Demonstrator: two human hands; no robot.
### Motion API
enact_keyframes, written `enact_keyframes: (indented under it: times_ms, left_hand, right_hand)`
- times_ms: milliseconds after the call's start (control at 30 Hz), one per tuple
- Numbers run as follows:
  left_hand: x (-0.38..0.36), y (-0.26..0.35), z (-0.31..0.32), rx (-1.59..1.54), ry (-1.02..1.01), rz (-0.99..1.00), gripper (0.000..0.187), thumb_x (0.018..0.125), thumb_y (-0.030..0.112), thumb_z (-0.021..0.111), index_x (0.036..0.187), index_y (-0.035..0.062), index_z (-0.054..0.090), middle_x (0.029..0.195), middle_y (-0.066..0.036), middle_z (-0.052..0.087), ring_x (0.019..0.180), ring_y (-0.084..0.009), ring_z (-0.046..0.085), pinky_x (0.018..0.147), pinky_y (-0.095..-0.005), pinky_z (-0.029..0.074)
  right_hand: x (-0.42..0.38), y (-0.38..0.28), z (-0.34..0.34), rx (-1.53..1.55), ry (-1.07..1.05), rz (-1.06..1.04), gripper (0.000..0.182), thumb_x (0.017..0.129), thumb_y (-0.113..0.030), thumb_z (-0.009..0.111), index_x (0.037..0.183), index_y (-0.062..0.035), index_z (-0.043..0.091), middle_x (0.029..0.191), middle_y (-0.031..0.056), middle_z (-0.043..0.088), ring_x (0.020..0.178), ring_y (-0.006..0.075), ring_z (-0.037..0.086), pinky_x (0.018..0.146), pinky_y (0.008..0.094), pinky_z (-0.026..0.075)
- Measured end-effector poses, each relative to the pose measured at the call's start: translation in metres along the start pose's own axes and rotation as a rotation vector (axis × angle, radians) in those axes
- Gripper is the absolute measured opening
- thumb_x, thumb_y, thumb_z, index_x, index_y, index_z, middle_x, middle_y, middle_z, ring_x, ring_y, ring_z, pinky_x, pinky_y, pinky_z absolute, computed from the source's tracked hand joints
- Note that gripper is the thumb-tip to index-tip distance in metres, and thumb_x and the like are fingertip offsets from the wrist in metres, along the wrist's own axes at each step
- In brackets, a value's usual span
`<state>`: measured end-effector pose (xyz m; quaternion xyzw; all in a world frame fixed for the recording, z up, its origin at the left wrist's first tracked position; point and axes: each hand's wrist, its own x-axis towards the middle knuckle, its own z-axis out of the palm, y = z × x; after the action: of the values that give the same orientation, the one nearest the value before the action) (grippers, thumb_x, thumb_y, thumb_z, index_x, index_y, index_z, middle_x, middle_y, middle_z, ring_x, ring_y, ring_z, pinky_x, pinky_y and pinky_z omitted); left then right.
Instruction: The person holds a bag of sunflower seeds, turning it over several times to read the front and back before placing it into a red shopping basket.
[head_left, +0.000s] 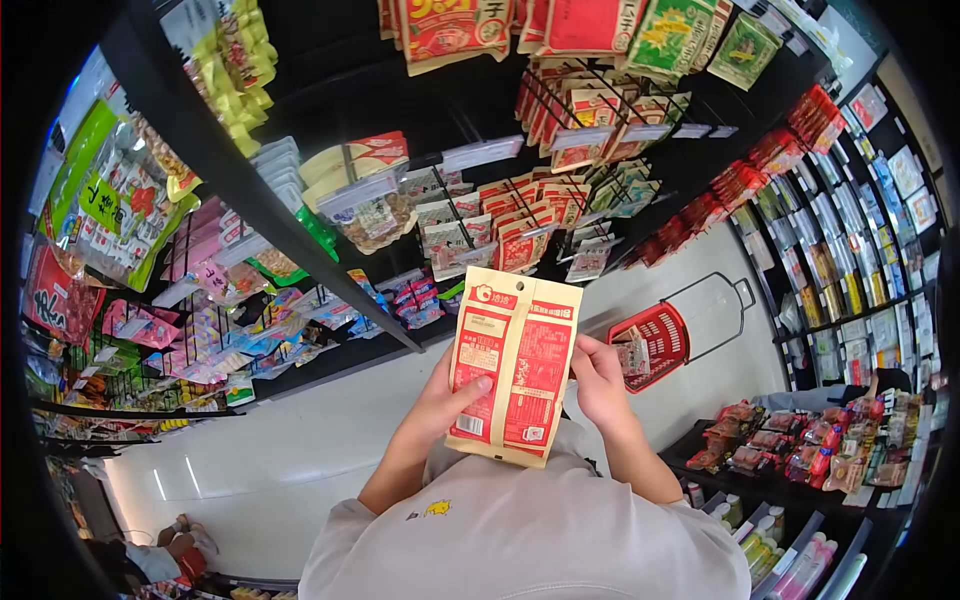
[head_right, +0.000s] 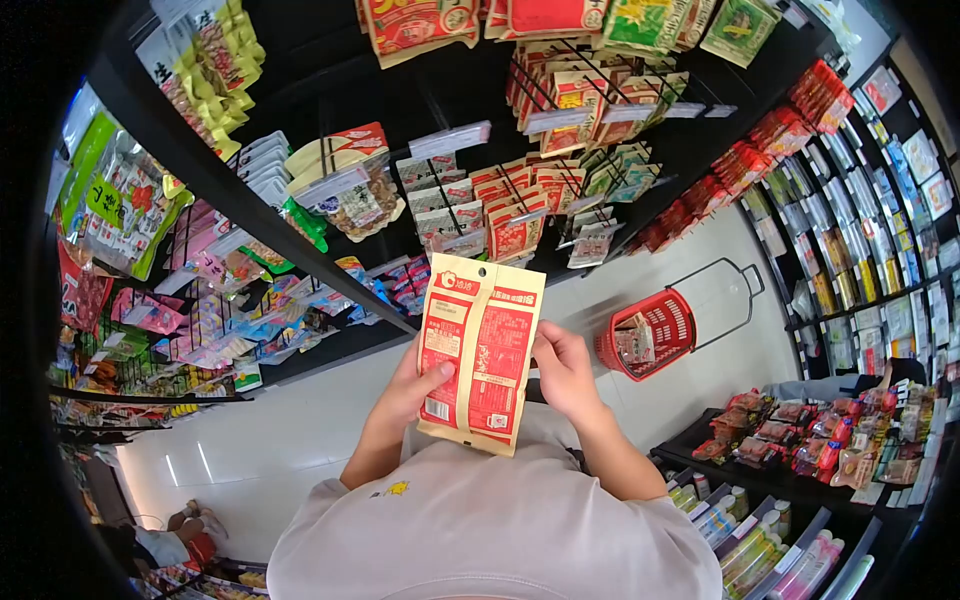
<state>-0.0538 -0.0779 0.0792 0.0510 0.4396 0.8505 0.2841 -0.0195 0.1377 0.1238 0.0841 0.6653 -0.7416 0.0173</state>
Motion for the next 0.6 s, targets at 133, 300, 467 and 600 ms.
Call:
enact_keyframes:
  times_ms: [133,300,467,600]
  left_hand:
    - [0.006,-0.011,0.018,0.006,-0.024,-0.005,0.065,0.087,0.011,0.065,0.141,0.0007,0.030,0.130,-0.010,0.051,0.119,-0.0165,0.051,0.101,-0.0336,0.040]
    - [0.010,-0.035,0.060,-0.001,0.023,0.007,0.064,0.087,0.010,0.065,0.140,0.0005,0.031,0.130,-0.009,0.052,0.118,-0.0155,0.050,0.101,-0.0333,0.040]
    - [0.011,-0.051,0.099,0.011,0.019,-0.026,0.063,0.087,0.009,0.065,0.140,0.0017,0.032,0.128,-0.009,0.053,0.116,-0.0153,0.052,0.099,-0.0325,0.042]
    - [0.004,-0.072,0.121,-0.004,0.089,0.011,0.060,0.088,0.010,0.065,0.138,0.0018,0.034,0.125,-0.009,0.055,0.115,-0.0156,0.053,0.098,-0.0324,0.043]
  right_hand:
    - [-0.002,0.002,-0.024,-0.046,0.013,-0.048,0.023,0.100,-0.011,0.042,0.100,0.0023,0.061,0.086,0.0012,0.065,0.076,0.0048,0.058,0.067,0.0233,0.048]
    - [-0.011,0.002,-0.063,-0.156,0.111,-0.057,0.020,0.100,-0.012,0.044,0.097,0.0008,0.059,0.084,0.0008,0.063,0.074,0.0039,0.056,0.066,0.0213,0.046]
    - [-0.037,0.009,-0.099,0.002,0.204,-0.041,0.012,0.099,-0.011,0.047,0.098,-0.0027,0.055,0.086,0.0010,0.062,0.074,0.0053,0.058,0.067,0.0216,0.047]
    - [-0.059,-0.007,-0.114,0.249,0.225,-0.023,0.015,0.098,-0.020,0.049,0.093,-0.0065,0.047,0.084,0.0007,0.060,0.073,0.0065,0.058,0.062,0.0222,0.046]
